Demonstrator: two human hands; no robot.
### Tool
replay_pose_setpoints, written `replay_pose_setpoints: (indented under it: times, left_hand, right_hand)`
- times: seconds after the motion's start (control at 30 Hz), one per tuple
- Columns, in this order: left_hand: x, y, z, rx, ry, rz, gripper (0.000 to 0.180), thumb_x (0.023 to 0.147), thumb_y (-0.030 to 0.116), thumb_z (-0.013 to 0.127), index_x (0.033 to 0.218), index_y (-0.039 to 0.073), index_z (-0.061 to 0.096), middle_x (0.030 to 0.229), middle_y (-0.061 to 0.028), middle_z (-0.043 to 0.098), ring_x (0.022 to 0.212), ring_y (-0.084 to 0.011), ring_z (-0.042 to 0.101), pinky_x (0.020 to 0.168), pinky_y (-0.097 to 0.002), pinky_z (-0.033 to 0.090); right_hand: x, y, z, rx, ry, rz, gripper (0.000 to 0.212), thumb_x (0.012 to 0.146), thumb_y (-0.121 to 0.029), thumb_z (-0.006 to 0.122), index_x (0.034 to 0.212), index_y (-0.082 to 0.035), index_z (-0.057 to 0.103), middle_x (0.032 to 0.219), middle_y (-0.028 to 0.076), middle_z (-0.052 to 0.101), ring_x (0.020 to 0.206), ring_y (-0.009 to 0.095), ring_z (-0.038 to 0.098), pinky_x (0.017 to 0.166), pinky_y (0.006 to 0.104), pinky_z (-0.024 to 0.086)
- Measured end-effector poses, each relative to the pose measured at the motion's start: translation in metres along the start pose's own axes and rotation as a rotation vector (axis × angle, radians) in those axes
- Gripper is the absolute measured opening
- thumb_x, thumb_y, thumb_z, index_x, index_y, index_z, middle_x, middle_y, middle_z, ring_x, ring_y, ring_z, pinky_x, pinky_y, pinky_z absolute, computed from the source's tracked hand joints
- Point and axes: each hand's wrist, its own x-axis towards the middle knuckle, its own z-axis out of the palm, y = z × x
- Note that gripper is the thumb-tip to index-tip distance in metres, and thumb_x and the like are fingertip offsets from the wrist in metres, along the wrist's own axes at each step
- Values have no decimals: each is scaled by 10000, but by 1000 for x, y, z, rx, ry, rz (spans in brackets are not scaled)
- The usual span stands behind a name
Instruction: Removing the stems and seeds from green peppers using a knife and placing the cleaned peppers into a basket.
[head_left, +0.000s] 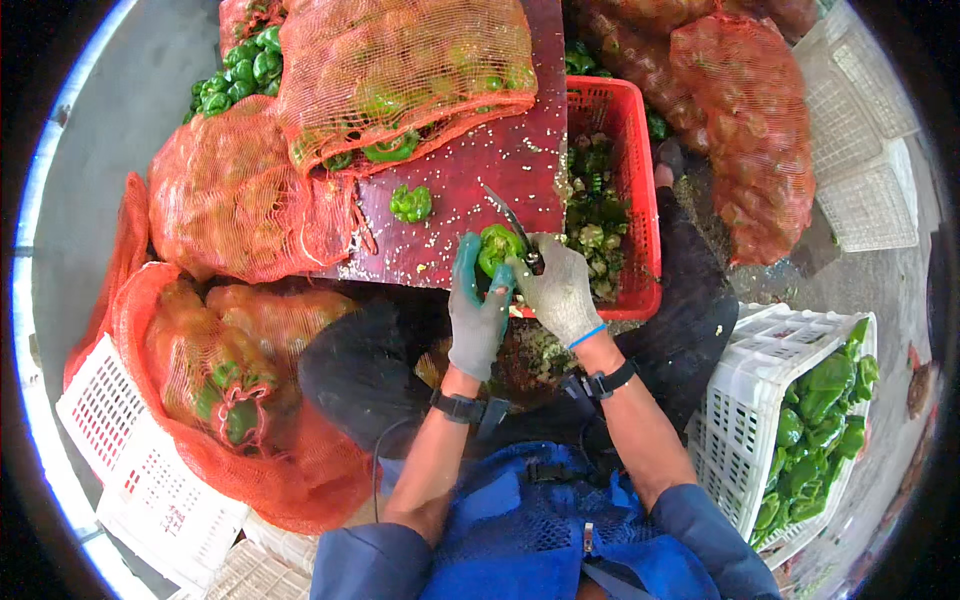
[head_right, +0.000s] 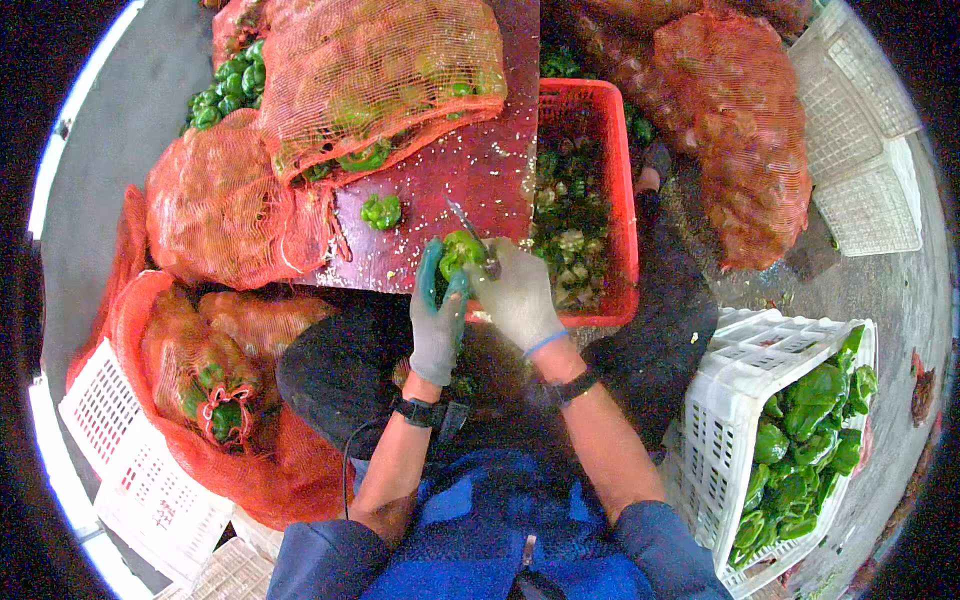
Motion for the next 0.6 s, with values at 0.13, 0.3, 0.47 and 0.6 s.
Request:
replay_pose_setpoints:
  times: [0.13,0.3,0.47,0.6]
  left_hand:
    - [8,7,10,199,113,-137,650,940,120,747,1529,-60,540,1552,-199,599,1411,-290,590,1189,-404,466]
    - [15,13,18,499,174,-38,572,900,-34,680,1468,-61,610,1411,-170,711,1257,-234,694,1122,-376,525]
    - [15,10,11,294,196,-81,580,882,-88,618,1461,-53,621,1391,-140,717,1245,-208,686,1110,-354,522]
    - [15,39,16,94,191,-250,586,887,-97,577,1471,-59,613,1379,-110,707,1192,-176,680,1043,-311,532]
  right_hand:
    - [10,8,-3,-48,-90,-24,330,946,-277,772,1134,-10,724,931,247,762,902,446,757,776,508,601]
    - [31,16,-4,-30,-151,28,348,943,-334,769,997,8,736,871,257,740,867,465,734,774,534,587]
    - [50,37,9,53,-55,133,335,943,-325,763,911,7,728,859,270,723,853,488,713,762,549,571]
    - [54,51,10,133,-120,204,342,918,-311,790,973,19,715,904,277,725,881,492,711,764,546,571]
